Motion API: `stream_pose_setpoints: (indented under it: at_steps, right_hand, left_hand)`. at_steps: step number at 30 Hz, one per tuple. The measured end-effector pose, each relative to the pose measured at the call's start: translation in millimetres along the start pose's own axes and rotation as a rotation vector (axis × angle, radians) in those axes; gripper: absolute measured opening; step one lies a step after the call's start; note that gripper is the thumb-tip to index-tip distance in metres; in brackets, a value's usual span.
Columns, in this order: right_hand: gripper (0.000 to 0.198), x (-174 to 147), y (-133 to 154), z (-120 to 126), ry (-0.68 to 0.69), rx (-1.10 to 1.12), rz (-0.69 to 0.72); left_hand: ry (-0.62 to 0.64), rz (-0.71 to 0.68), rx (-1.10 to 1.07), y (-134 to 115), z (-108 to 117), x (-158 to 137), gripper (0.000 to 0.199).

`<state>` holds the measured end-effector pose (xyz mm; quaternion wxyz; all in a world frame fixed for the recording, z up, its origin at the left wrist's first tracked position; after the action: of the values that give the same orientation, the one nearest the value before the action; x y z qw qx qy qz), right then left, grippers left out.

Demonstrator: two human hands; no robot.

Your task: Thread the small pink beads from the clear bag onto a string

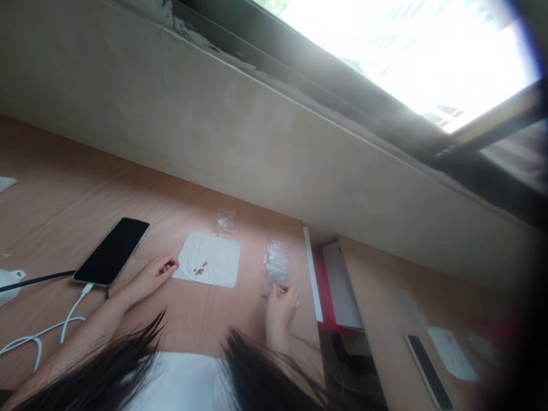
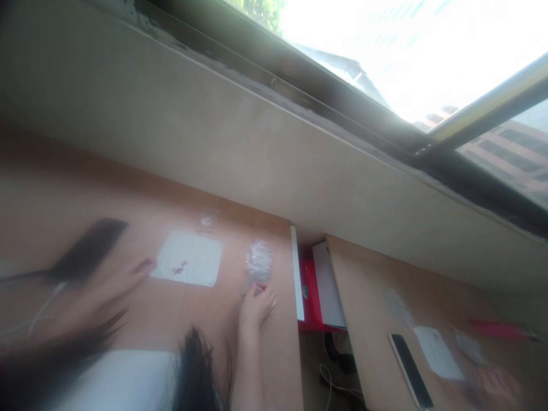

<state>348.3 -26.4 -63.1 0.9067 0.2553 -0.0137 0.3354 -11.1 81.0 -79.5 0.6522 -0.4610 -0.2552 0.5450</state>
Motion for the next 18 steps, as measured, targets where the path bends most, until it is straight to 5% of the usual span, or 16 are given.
stream_pose_setpoints:
  at_steps: [4, 12, 15, 18]
  right_hand:
    - [0.012, -9.9, -2.9, -29.8, 0.159, 0.072, 0.021]
    - [0.011, 14.0, 10.2, -39.1, 0.112, 0.141, 0.108]
    - [0.015, 18.0, 36.2, -40.9, 0.119, 0.160, 0.073]
    - [0.023, 13.7, 93.5, -63.5, 0.239, 0.224, 0.204]
  left_hand:
    - [-0.015, -0.017, 0.027, -2.7, 0.7, -2.3, 0.025]
    - [-0.054, -0.057, 0.025, -4.0, -0.7, -3.3, 0.018]
    - [-0.069, -0.039, 0.005, -0.5, -0.5, -2.7, 0.018]
    - [-0.089, -0.055, -0.004, 2.8, -2.8, -0.6, 0.020]
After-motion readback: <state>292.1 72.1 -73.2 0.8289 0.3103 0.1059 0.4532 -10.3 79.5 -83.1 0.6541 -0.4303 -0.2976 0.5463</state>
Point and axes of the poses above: each hand's wrist, its own x-axis towards the middle knuckle, its own z-axis out of the back of the hand, y = z × x, the point moved 10 cm from there along x, towards the middle knuckle, and after that the axes turned 2 degrees about -z, right-handed, at the moved point
